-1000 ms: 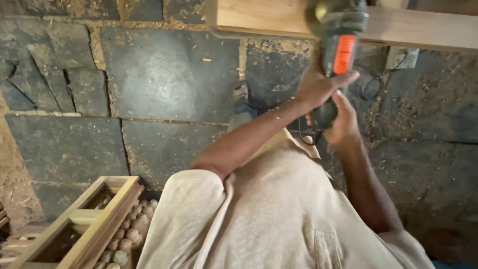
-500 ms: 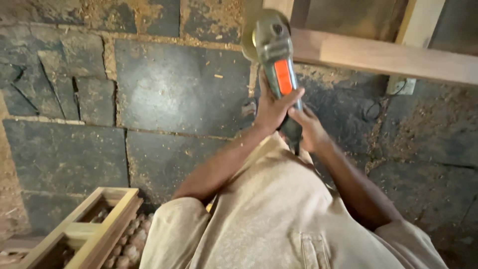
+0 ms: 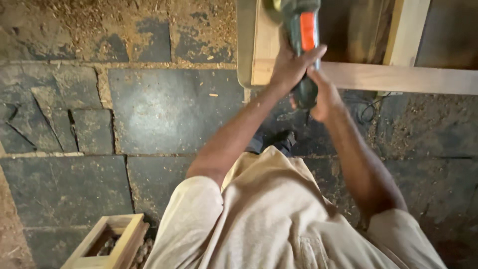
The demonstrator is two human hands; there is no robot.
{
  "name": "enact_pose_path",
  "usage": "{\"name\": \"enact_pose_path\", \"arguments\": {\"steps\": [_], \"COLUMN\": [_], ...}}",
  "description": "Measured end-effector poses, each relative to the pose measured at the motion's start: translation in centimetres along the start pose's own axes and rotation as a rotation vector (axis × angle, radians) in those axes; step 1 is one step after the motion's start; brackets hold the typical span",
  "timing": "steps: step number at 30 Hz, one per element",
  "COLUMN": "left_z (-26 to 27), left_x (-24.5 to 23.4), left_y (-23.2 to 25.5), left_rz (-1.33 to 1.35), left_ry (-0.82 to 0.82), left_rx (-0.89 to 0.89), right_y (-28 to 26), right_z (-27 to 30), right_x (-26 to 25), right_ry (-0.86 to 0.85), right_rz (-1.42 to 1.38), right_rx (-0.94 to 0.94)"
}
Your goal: The person uses an angle grinder with a sanding disc to smooth the edges and surfaces of a rectangular wooden frame. The person holds the tool with both hands and moves it along the frame's perimeter, generating wood dust.
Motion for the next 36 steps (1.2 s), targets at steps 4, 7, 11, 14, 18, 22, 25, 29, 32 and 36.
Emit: {"name": "enact_pose_path", "arguments": {"steps": [4,7,11,14,18,22,25,29,32,36], "left_z": [-5.4,-5.3,1.0,7.5,13.5,14.1,14.7,16.8,19.6,23.2], "left_x": [0.1,-1.3,-1.1,-0.1,3.6,8.9,15.0,25.3,33.1,41.5], "left_y": [0.2,0.8,1.9,3.4,4.2,4.6,5.5,6.6,6.0,3.7], "left_rz": [0.055,0.054,0.080,-0.090,0.099,0.016,-0.061,-0.044,-0.110,-0.156], "left_ry": [0.042,0.060,0.001,-0.062,-0.023,-0.131,-0.272,-0.482,-0.658,-0.847], "left_rx": [0.008,0.029,-0.006,0.002,-0.076,-0.073,0.010,0.165,0.241,0.392], "right_y": [-5.1,-4.8,1.0,6.3,10.2,9.8,8.5,6.3,3.7,2.6], "right_z": [-2.7,-3.5,-0.5,3.6,7.5,11.0,14.7,22.1,26.9,31.5], "right_x": [1.2,2.0,1.5,-0.8,-3.7,-7.6,-11.1,-17.7,-24.6,-31.2], "right_ry": [0.011,-0.007,-0.096,-0.027,-0.068,-0.159,-0.219,-0.242,-0.125,-0.195], "right_rz": [0.016,0.056,-0.031,-0.038,-0.113,-0.212,-0.350,-0.362,-0.238,-0.371], "right_rx": [-0.081,-0.068,0.012,-0.001,-0.022,-0.165,-0.323,-0.651,-0.815,-0.856]}}
Point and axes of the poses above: each hand's wrist, its own z-axis away from the middle knuckle, its own x-axis out of the palm, y = z × x, the point moved 6 cm from there along -z, towards the middle knuckle, and after that the axes turned 11 degrees about x, right-handed, at the moved point
